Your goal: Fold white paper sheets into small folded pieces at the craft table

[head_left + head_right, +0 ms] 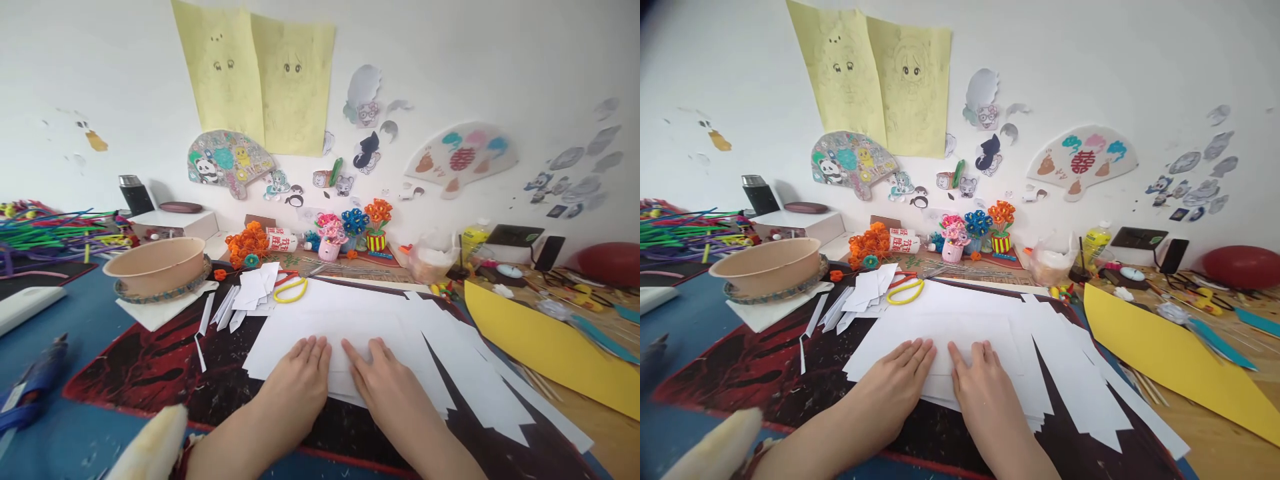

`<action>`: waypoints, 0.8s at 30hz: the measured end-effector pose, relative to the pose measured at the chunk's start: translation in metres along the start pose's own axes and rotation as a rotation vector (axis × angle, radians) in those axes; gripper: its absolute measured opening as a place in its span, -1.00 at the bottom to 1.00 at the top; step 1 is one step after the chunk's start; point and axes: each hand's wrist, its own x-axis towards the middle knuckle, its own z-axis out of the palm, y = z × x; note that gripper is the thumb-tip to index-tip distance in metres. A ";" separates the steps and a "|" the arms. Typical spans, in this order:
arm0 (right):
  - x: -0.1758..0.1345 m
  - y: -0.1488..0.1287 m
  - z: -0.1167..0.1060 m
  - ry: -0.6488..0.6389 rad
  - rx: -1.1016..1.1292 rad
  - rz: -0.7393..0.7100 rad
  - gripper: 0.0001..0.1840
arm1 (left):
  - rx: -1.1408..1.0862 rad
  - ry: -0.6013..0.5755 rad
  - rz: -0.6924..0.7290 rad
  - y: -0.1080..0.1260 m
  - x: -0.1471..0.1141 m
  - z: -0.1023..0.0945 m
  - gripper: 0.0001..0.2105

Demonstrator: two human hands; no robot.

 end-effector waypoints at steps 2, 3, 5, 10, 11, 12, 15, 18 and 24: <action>-0.001 0.000 0.000 0.027 0.000 -0.004 -0.50 | -0.041 -0.006 -0.056 0.000 0.005 -0.003 -0.53; -0.002 0.000 0.001 0.037 0.000 -0.007 -0.49 | -0.054 0.001 -0.079 -0.001 0.007 -0.004 -0.52; -0.003 -0.001 0.002 0.057 -0.006 -0.015 -0.48 | -0.060 0.010 -0.116 -0.003 0.012 -0.005 -0.50; -0.006 0.000 0.007 0.142 -0.046 -0.034 -0.49 | -0.056 -0.009 -0.201 -0.019 0.020 -0.006 -0.54; -0.007 -0.001 0.008 0.148 -0.052 -0.031 -0.49 | -0.082 -0.010 -0.204 -0.023 0.021 -0.007 -0.57; -0.007 -0.001 0.009 0.147 -0.053 -0.028 -0.49 | -0.107 -0.009 -0.206 -0.028 0.021 -0.008 -0.59; -0.007 -0.001 0.009 0.132 -0.040 -0.026 -0.50 | -0.172 0.010 -0.227 -0.038 0.019 -0.010 -0.64; -0.007 -0.001 0.008 0.122 -0.026 -0.024 -0.52 | -0.243 0.024 -0.233 -0.048 0.012 -0.010 -0.64; -0.007 -0.001 0.007 0.112 -0.018 -0.013 -0.52 | -0.337 0.016 -0.150 -0.065 0.004 -0.010 -0.66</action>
